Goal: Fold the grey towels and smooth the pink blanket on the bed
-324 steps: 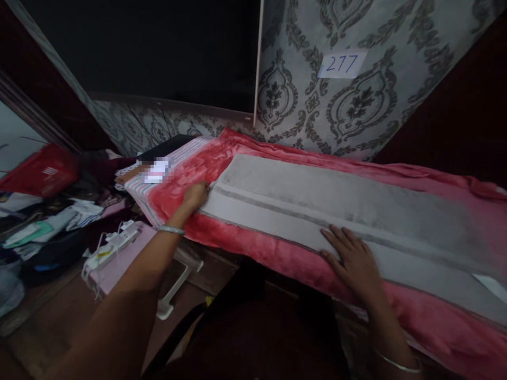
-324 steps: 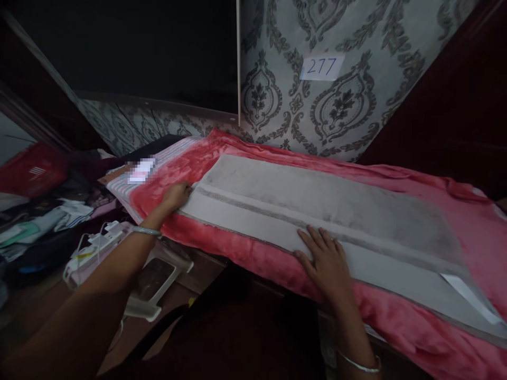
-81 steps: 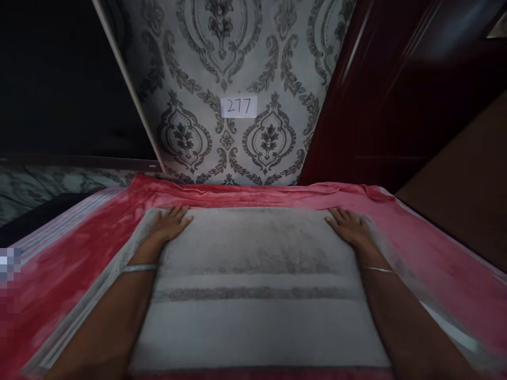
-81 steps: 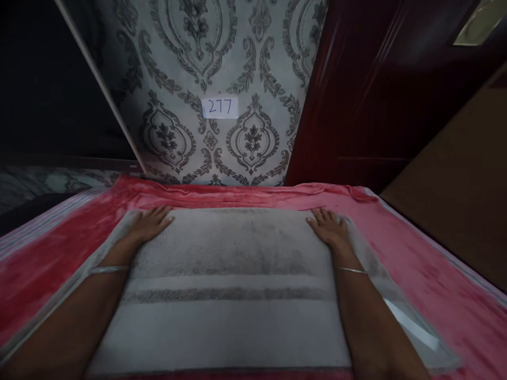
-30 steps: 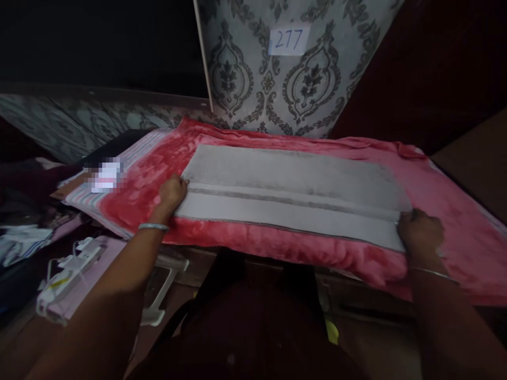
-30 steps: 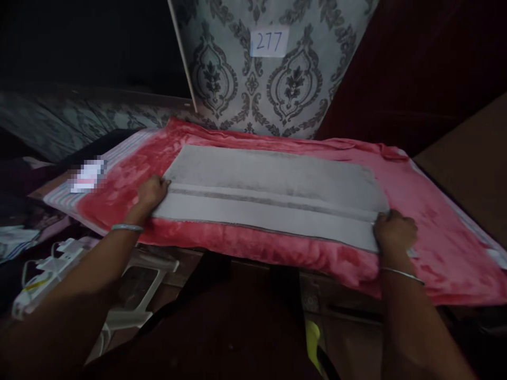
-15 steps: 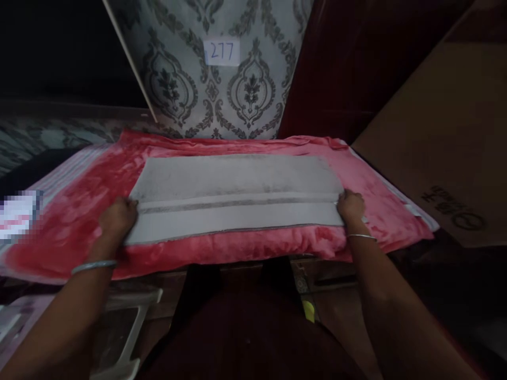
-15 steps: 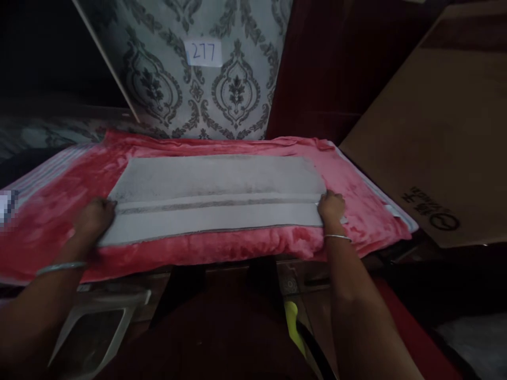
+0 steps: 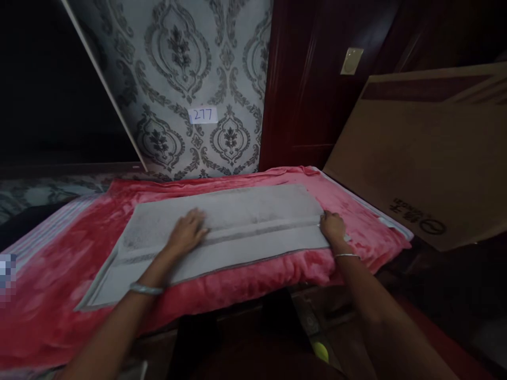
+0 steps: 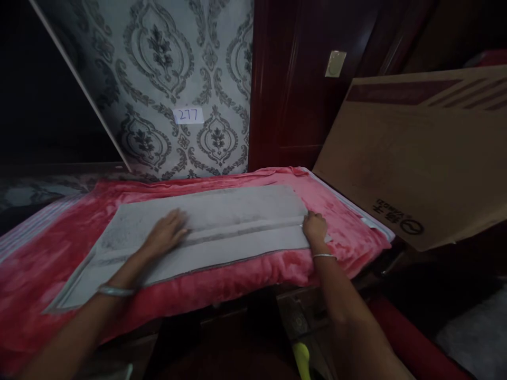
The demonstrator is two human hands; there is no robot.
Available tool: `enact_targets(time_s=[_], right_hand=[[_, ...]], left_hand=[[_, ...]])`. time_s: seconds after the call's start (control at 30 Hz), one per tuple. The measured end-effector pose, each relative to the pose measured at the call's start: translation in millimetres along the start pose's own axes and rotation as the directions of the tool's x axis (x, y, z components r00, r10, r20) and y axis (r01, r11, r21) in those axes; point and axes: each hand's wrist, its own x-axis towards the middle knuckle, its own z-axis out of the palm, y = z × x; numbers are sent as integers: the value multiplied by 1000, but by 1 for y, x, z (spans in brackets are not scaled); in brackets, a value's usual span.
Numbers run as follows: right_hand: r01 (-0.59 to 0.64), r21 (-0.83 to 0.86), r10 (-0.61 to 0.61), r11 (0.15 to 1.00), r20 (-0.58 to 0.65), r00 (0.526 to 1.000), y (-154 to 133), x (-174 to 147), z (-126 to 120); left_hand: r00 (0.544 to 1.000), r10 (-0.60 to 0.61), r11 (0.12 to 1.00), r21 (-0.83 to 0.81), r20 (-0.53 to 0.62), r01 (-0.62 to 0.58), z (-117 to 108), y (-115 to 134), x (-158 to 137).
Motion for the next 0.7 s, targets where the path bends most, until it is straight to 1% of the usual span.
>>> enact_targets(time_s=[0.07, 0.1, 0.17, 0.23, 0.33, 0.4, 0.47, 0.53, 0.57, 0.6, 0.63, 0.67, 0.7], right_hand=[[1, -9, -1, 1000, -2, 1000, -2, 0, -1], [2, -12, -2, 1000, 1, 1000, -3, -1, -2], [4, -16, -4, 1000, 8, 1000, -5, 0, -3], [4, -17, -4, 1000, 10, 1000, -5, 1, -2], [-10, -16, 10, 1000, 11, 1000, -3, 3, -3], [-28, -16, 28, 999, 14, 1000, -6, 5, -6], [-5, -19, 5, 1000, 5, 1000, -16, 6, -12], [101, -13, -101, 995, 0, 995, -40, 3, -18], [187, 0, -187, 982, 9, 982, -57, 1, -21], [282, 23, -283, 959, 30, 959, -77, -2, -23], [378, 58, -381, 924, 61, 922, -98, -6, -24], [469, 100, -477, 878, 97, 873, -121, -11, -24], [549, 143, -566, 823, 127, 815, -144, -15, -22]], left_hand=[[985, 145, 989, -55, 92, -141, 11, 31, 24], [975, 186, 982, -68, 122, -178, 16, 42, 33], [967, 209, 978, -63, 149, -201, 27, 57, 42], [970, 203, 979, -36, 133, -200, 38, 61, 45], [973, 212, 977, -11, 91, -212, 51, 57, 45], [972, 211, 977, -7, 107, -212, 52, 52, 49], [965, 212, 977, -9, 155, -213, 47, 48, 58], [960, 216, 976, -27, 180, -214, 37, 47, 72], [961, 216, 976, -39, 173, -212, 32, 47, 80], [965, 212, 977, -51, 154, -207, 28, 47, 88], [970, 207, 978, -62, 128, -201, 25, 49, 95], [973, 204, 978, -71, 105, -197, 24, 51, 102], [975, 204, 977, -77, 88, -198, 25, 53, 107]])
